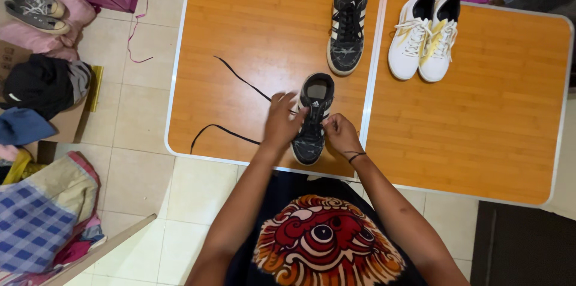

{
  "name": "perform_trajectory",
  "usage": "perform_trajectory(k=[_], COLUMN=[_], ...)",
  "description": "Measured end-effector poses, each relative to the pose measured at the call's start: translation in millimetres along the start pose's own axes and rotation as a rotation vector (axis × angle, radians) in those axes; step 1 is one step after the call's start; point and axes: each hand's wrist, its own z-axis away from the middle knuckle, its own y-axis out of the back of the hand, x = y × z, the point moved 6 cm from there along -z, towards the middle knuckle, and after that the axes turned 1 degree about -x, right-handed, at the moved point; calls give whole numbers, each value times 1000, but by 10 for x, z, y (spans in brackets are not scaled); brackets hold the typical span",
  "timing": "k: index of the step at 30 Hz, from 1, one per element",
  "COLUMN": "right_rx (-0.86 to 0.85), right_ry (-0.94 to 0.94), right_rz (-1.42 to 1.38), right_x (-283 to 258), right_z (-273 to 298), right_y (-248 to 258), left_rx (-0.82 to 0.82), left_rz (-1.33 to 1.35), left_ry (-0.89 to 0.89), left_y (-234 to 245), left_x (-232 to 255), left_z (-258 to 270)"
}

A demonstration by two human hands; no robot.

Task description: The person unties the laces of a black sneaker on a table, then proceeds to untie the laces of the matching black sneaker. The laces are removed and placed on the table.

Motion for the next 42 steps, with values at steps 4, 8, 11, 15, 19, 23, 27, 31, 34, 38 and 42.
perform_trajectory(k=[4,8,11,15,19,23,27,31,34,38,42], right_rx=[-5,-65,-177,-323,-475,-377,-330,-368,-835,-492,-296], right_ry=[103,2,-84,-154,-86,-33,-136,-444,-221,-353,-99], right_rz=[-421,-561,-613,-226,-29,-315,-1002,-1402,-1513,-755,-841], right_x=[257,398,314,137,-87,-358,-659,-914,-1336,-1202,-1299], right_z=[-54,-162,-213,-225,-208,-264,-352,-555,-724,-972,-925], right_y=[-80,-175,-199,-94,-179,-337,-582,-948,-1154,-1157,-956], left_rx=[-183,-454,-671,-784,-788,-714,-631,-657,-670,-707,-634], left_rz=[-314,-369,-353,-442,-495,-541,-569,-557,-567,-504,-454], left_ry=[-82,-42,26,-34,-56,-25,31,52,-15,5,-46], left_y=[-312,-363,-453,-553,-449,-130,310,531,589,671,839], left_x=[176,-18,-157,-215,-325,-476,-652,-779,-866,-978,-1054], left_z=[-309,-459,-540,-624,-681,-990,-1364,-1626,-1727,-1862,-2066])
